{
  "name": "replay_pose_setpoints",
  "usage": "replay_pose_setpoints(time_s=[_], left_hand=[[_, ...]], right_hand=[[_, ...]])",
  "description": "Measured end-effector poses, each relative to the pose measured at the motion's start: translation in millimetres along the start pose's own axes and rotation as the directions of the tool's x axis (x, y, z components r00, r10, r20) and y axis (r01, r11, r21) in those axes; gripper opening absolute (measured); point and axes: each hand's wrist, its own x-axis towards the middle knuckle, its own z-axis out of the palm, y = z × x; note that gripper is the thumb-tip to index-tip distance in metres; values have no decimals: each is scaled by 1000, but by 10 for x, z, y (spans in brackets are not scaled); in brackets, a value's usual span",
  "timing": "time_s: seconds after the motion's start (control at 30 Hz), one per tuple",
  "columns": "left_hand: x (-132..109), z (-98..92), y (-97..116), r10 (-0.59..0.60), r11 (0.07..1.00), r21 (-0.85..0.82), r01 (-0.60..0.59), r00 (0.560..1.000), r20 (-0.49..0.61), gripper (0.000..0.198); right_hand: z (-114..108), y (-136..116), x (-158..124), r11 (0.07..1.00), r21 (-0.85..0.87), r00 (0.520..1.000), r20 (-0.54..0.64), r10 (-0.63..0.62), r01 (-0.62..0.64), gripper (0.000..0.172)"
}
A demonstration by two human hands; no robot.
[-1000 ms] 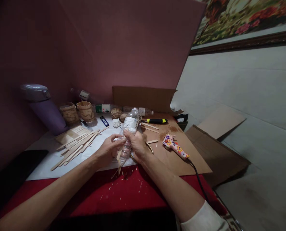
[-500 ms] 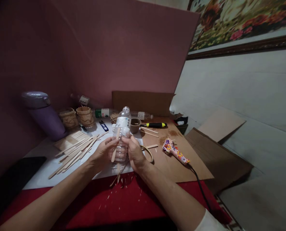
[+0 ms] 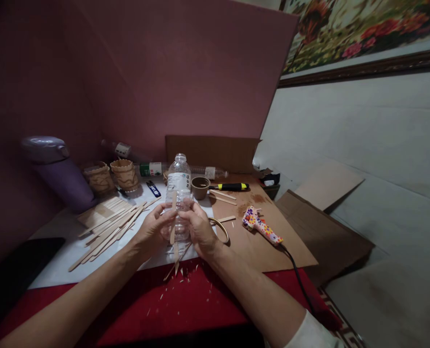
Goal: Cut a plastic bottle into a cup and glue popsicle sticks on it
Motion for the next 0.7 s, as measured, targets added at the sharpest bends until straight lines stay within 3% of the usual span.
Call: replay_pose_setpoints(time_s=[0.7], left_hand=[[-16,12,-13,-17,1000,-15,18,999,38,53]], right_hand=[[-29,41,33,999,-39,999,-41,-30,29,38]])
